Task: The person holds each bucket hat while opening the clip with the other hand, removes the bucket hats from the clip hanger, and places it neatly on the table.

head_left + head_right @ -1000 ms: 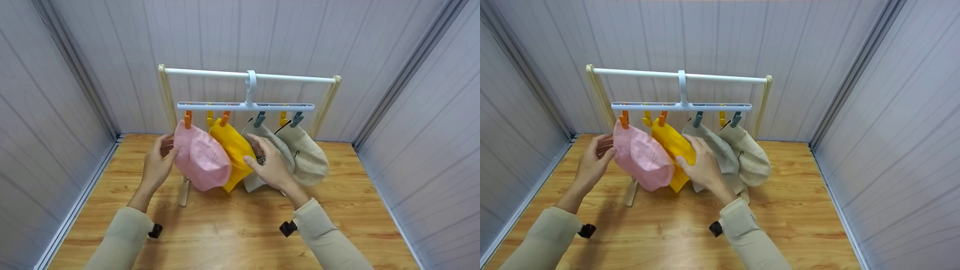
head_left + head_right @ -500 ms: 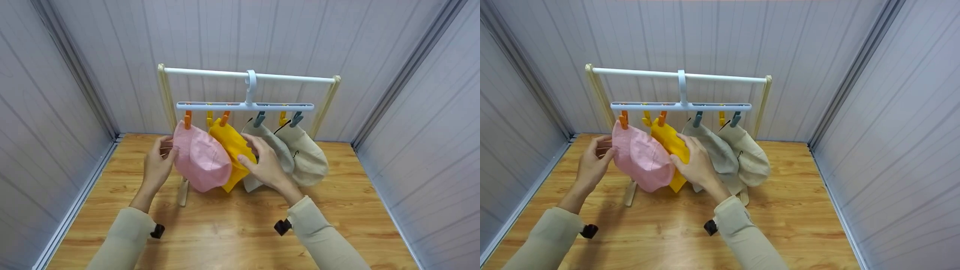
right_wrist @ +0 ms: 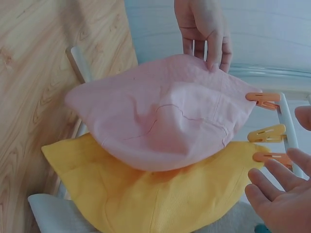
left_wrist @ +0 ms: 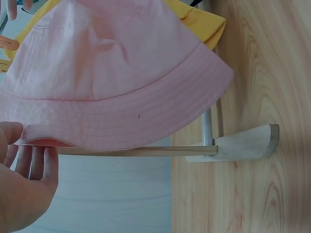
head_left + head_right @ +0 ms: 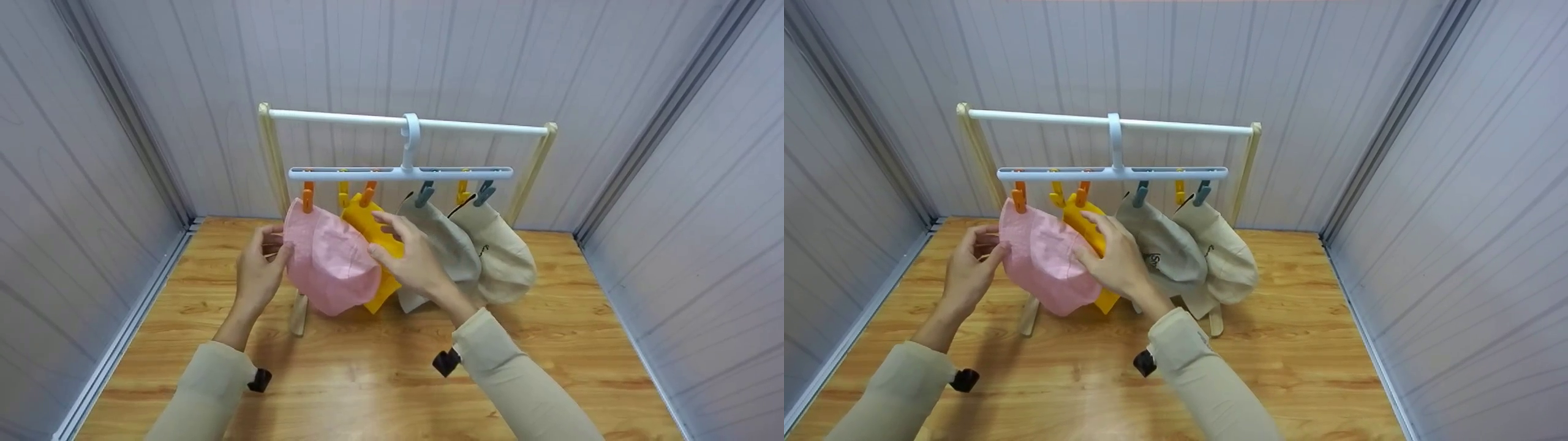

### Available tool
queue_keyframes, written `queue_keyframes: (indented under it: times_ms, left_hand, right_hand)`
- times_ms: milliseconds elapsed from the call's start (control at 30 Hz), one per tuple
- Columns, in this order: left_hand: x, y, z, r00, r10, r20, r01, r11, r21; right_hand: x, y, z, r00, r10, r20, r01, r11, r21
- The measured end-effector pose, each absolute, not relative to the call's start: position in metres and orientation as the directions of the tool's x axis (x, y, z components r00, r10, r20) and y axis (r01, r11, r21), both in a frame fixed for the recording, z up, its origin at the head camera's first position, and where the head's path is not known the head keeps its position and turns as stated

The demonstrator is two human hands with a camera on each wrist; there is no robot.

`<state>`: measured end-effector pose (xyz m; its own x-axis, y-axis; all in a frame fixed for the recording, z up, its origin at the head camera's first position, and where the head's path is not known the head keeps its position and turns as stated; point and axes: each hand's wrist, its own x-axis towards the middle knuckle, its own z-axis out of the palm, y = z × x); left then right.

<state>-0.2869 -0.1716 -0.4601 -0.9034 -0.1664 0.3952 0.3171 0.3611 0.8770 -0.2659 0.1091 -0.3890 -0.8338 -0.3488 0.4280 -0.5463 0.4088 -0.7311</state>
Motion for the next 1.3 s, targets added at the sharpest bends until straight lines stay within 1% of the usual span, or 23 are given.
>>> queue_keyframes:
  times_ms: [200,300,400,500,667,867,1100,1300]
  left_hand:
    - [-0.268,-0.162,-0.438,-0.912,-0.162,0.378,0.304,0.354,0.884]
    - [-0.264,-0.161,-0.433,-0.914,-0.156,0.374,0.301,0.356,0.885]
    - [-0.267,-0.162,-0.436,-0.913,-0.160,0.374,0.302,0.351,0.886]
    - [-0.276,-0.166,-0.449,-0.913,-0.171,0.370,0.298,0.341,0.892]
    - [-0.286,-0.171,-0.464,-0.905,-0.175,0.387,0.312,0.345,0.885]
    - [-0.281,-0.168,-0.456,-0.910,-0.171,0.378,0.308,0.330,0.892]
    - [-0.264,-0.161,-0.435,-0.911,-0.169,0.377,0.310,0.323,0.894]
    - [-0.261,-0.161,-0.432,-0.915,-0.160,0.369,0.308,0.314,0.898]
  right_hand:
    - [-0.273,0.097,-0.385,-0.839,-0.354,0.414,-0.535,0.396,-0.746]
    - [-0.276,0.091,-0.383,-0.838,-0.361,0.410,-0.535,0.389,-0.750]
    - [-0.278,0.086,-0.381,-0.833,-0.374,0.407,-0.539,0.383,-0.750]
    - [-0.279,0.080,-0.379,-0.830,-0.390,0.399,-0.540,0.381,-0.750]
    - [-0.280,0.070,-0.377,-0.842,-0.396,0.366,-0.511,0.369,-0.776]
    - [-0.282,0.059,-0.375,-0.861,-0.404,0.308,-0.441,0.293,-0.849]
    - [-0.286,0.048,-0.375,-0.859,-0.430,0.278,-0.451,0.377,-0.809]
    - [-0.290,0.039,-0.374,-0.862,-0.431,0.267,-0.430,0.343,-0.835]
